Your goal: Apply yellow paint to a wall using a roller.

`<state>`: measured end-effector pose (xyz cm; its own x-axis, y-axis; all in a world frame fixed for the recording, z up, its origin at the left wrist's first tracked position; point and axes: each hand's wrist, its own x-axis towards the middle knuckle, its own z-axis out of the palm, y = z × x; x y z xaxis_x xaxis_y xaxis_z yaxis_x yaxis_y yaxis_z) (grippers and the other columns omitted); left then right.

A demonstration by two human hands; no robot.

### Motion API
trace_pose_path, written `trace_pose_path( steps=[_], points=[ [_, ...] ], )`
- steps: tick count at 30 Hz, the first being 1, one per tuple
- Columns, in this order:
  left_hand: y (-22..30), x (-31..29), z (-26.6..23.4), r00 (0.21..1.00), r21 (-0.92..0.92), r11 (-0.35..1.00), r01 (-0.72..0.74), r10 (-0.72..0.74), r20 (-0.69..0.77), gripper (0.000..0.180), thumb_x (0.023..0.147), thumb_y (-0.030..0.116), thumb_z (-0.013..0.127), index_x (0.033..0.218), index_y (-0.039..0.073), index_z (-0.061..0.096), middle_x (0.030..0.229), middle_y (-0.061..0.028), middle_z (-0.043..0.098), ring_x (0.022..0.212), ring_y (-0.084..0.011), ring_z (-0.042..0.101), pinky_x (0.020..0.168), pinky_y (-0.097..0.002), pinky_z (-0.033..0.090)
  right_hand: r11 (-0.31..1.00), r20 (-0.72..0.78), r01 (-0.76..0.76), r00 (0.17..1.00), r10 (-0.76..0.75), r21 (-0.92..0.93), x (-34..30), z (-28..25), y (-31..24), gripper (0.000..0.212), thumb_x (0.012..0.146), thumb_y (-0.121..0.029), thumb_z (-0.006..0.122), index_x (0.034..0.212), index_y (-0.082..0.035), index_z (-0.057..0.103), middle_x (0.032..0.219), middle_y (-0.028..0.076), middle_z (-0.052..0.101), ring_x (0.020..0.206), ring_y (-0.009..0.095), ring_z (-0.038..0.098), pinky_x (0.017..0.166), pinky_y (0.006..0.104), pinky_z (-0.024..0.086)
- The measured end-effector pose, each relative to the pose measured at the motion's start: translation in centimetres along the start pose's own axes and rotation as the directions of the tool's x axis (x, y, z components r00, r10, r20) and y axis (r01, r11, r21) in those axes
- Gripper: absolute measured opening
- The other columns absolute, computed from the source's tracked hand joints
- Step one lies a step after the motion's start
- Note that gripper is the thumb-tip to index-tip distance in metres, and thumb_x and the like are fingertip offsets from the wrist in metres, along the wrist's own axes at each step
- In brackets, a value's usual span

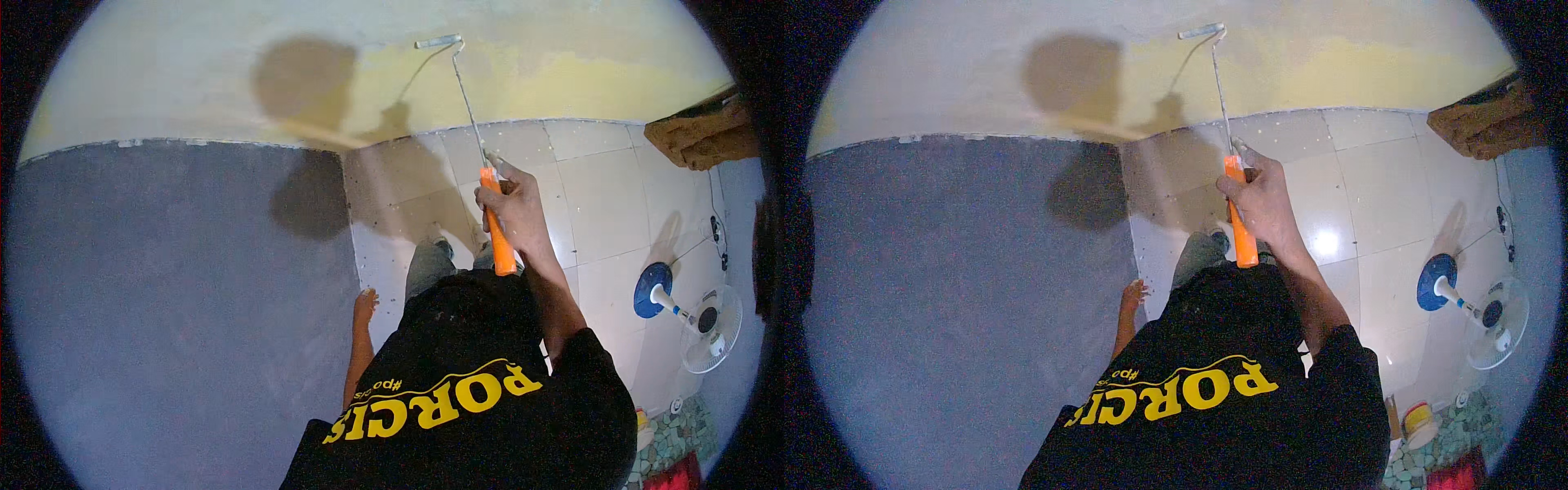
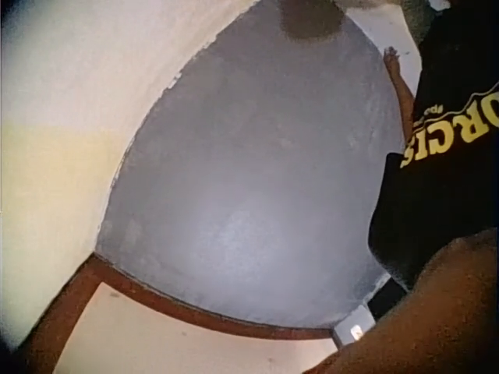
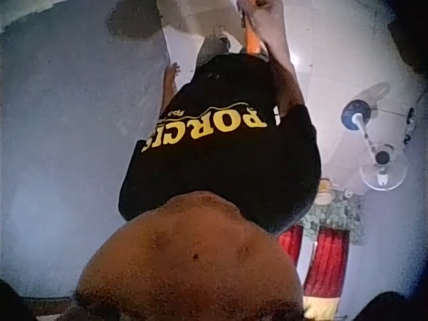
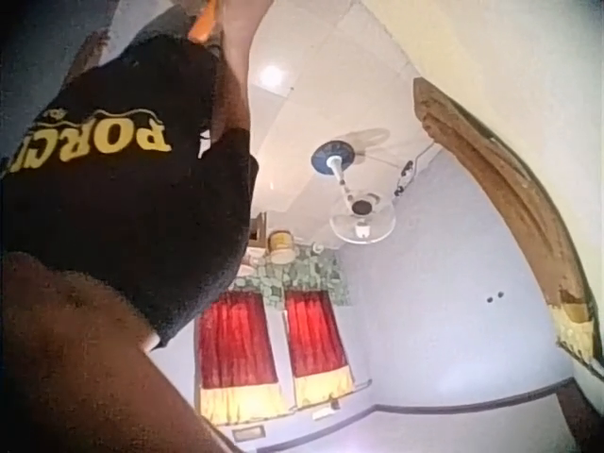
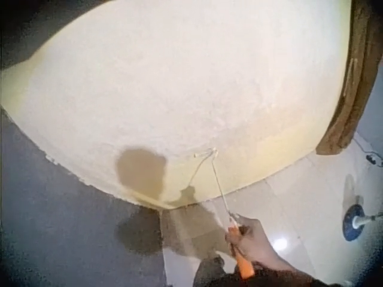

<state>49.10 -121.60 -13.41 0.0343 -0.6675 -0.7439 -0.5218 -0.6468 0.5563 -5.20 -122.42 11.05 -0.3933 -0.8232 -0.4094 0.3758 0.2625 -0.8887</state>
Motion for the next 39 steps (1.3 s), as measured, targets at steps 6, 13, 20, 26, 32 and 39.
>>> trace_pose_path(
  steps=[6, 13, 20, 26, 32, 39],
  points=[
    [-1.9, 0.7, 0.5, 1.000, 0.050, 0.999, 0.016, -0.017, 0.022, 0.049, 0.095, 0.047, 0.057, 0.117, 0.004, 0.062, 0.095, -0.0082, 0.070, 0.075, -0.0168, 0.066, 0.060, -0.0326, 0.048, 0.997, -0.093, -0.078, 0.993, 0.075, -0.027, 4.6, 1.9, 0.8, 0.015, 0.081, -0.003, 0.064, 0.092, 0.007, 0.060, 0.064, 0.004, 0.057, 0.050, 0.013, 0.055, 0.046, 0.0301, 0.044],
    [-3.1, 0.8, -0.5, 0.983, 0.312, 0.935, -0.166, 0.132, 0.126, 0.048, 0.100, 0.042, 0.048, 0.110, -0.002, 0.065, 0.098, -0.0174, 0.069, 0.085, -0.0282, 0.068, 0.076, -0.0416, 0.053, 0.997, -0.047, 0.075, 0.996, -0.077, -0.037, 1.0, 1.2, 0.9, 0.032, 0.081, -0.005, 0.066, 0.108, 0.010, 0.061, 0.065, 0.004, 0.058, 0.049, 0.012, 0.055, 0.045, 0.0302, 0.045],
    [-1.7, 0.3, 0.5, 0.983, 0.487, 0.853, -0.185, 0.155, 0.101, 0.045, 0.099, 0.040, 0.051, 0.115, 0.000, 0.065, 0.113, -0.0225, 0.068, 0.108, -0.0376, 0.064, 0.093, -0.0431, 0.049, 0.994, 0.007, -0.066, 0.998, 0.067, -0.088, 4.7, 1.9, 0.6, 0.066, 0.080, -0.004, 0.062, 0.143, 0.005, 0.044, 0.065, 0.004, 0.057, 0.047, 0.014, 0.055, 0.043, 0.0292, 0.047],
    [-2.0, 2.8, -0.8, 0.913, 0.580, 0.708, -0.403, 0.352, 0.205, 0.043, 0.097, 0.036, 0.055, 0.119, -0.001, 0.064, 0.120, -0.0241, 0.065, 0.113, -0.0380, 0.062, 0.097, -0.0425, 0.048, 0.994, 0.018, 0.100, 0.995, -0.099, -0.054, -0.2, 0.7, -0.8, 0.063, 0.080, -0.003, 0.062, 0.141, 0.007, 0.046, 0.064, 0.004, 0.057, 0.045, 0.014, 0.053, 0.042, 0.0294, 0.046],
    [0.0, 3.2, 0.1, 0.984, 0.515, 0.839, -0.177, 0.160, 0.077, 0.043, 0.096, 0.034, 0.056, 0.121, -0.002, 0.061, 0.120, -0.0252, 0.064, 0.112, -0.0405, 0.062, 0.095, -0.0437, 0.049, 0.998, -0.017, -0.037, 0.999, 0.036, -0.054, 1.6, 2.5, -1.9, 0.016, 0.079, -0.002, 0.065, 0.093, 0.006, 0.061, 0.063, 0.006, 0.057, 0.053, 0.014, 0.057, 0.047, 0.0312, 0.045],
    [9.6, 1.8, 2.2, 0.886, 0.653, 0.653, -0.384, 0.460, 0.061, 0.043, 0.094, 0.034, 0.062, 0.120, -0.001, 0.061, 0.120, -0.0232, 0.063, 0.112, -0.0392, 0.060, 0.097, -0.0455, 0.047, 0.994, 0.031, 0.039, 0.999, -0.036, -0.100, -1.7, 3.2, -0.9, 0.065, 0.081, -0.002, 0.062, 0.143, 0.005, 0.044, 0.064, 0.005, 0.057, 0.049, 0.014, 0.055, 0.045, 0.0296, 0.045]
  ],
)
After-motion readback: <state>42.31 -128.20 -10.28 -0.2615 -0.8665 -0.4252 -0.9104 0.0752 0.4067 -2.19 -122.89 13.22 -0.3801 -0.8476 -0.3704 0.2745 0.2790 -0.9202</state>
